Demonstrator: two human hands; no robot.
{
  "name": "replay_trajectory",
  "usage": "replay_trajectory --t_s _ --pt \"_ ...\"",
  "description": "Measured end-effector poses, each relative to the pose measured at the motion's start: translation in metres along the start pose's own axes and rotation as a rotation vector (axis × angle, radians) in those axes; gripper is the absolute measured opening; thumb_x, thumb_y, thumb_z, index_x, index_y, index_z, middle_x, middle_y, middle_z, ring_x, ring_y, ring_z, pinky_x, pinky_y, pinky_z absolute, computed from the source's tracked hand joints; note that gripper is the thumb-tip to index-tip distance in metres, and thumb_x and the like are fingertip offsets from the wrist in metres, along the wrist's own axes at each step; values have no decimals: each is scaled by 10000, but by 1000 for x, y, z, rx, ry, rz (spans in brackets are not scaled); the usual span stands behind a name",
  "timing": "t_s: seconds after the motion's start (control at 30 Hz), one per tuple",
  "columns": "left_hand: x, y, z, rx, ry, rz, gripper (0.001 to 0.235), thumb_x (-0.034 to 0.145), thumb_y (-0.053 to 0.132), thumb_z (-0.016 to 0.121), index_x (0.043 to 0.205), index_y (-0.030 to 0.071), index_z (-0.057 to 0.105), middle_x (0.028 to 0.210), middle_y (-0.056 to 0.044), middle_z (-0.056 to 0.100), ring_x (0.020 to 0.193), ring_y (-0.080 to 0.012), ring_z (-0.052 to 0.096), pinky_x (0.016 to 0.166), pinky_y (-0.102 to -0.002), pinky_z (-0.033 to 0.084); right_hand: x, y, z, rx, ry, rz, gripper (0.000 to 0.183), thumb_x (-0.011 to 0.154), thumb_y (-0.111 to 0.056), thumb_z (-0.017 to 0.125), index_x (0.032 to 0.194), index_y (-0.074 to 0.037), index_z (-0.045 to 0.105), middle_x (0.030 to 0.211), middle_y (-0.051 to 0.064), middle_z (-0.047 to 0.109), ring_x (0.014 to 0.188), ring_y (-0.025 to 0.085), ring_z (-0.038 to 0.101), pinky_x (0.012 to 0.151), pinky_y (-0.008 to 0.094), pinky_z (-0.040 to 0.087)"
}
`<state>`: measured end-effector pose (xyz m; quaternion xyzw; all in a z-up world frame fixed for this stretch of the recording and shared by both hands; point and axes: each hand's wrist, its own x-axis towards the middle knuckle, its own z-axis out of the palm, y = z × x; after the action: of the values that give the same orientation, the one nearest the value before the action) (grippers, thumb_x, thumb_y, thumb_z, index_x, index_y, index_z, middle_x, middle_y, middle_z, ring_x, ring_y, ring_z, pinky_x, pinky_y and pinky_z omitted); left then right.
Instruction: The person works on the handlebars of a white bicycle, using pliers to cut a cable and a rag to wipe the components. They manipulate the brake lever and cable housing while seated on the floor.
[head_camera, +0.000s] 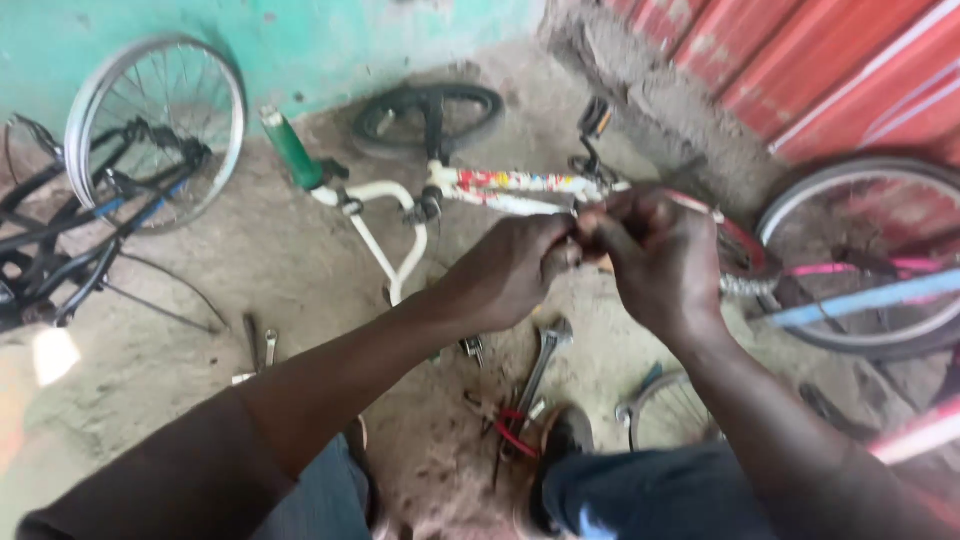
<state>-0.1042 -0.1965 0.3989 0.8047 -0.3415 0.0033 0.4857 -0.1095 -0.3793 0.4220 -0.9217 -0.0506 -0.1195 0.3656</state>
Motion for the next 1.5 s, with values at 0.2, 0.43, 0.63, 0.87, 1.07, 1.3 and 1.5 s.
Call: replay_trajectory --t_s 0.2,0.43,0.63,0.87,1.07,1.3,1.5 --pt "-14 16 34 -197 404 -71 248 1069 228 498 1082 89 703 946 -158 755 996 -308 748 849 -437 582 -9 -4 -1 481 48 -357 120 971 10 817 896 11 723 696 103 692 609 140 670 583 213 546" --pt "-17 -84 42 -363 355 -352 282 1038 221 506 853 93 675 701 34 501 583 -86 370 542 -288 313 -19 123 154 981 19 134 301 1079 -317 493 983 -70 636 693 22 595 559 110 518 533 272 497" --pt "-6 -84 31 -401 330 -509 308 994 222 473 988 96 753 816 11 615 552 -91 350 534 -292 353 -222 395 389 -415 -462 37 403 858 -359 641 1094 -36 588 1077 210 567 900 444 561 687 581 497" --pt "-5 -91 27 -485 299 -395 287 1021 120 492 1049 54 771 647 17 503 530 -83 317 503 -279 361 -262 418 391 -894 -472 -442 550 909 -219 474 1366 88 497 1346 359 536 1032 479 593 892 575 508" --pt "0 -102 12 -612 427 -270 290 1052 245 528 1041 76 763 625 83 318 539 -61 222 491 -270 195 -138 356 336 -123 -624 287 288 892 -343 672 809 -68 685 741 92 687 662 263 625 645 412 524" --pt "-2 -46 -42 -616 634 -9 319 1093 169 450 983 76 734 576 56 419 574 -42 382 578 -214 359 -8 98 133 940 -398 558 222 905 12 711 1119 58 678 762 178 620 605 321 697 484 404 634" --pt "-14 -38 -54 -333 497 -299 337 1082 256 457 875 108 678 512 70 322 415 -64 245 407 -297 198 -13 13 52 697 -563 435 389 987 -159 578 1258 93 697 956 192 710 775 268 682 760 420 609"
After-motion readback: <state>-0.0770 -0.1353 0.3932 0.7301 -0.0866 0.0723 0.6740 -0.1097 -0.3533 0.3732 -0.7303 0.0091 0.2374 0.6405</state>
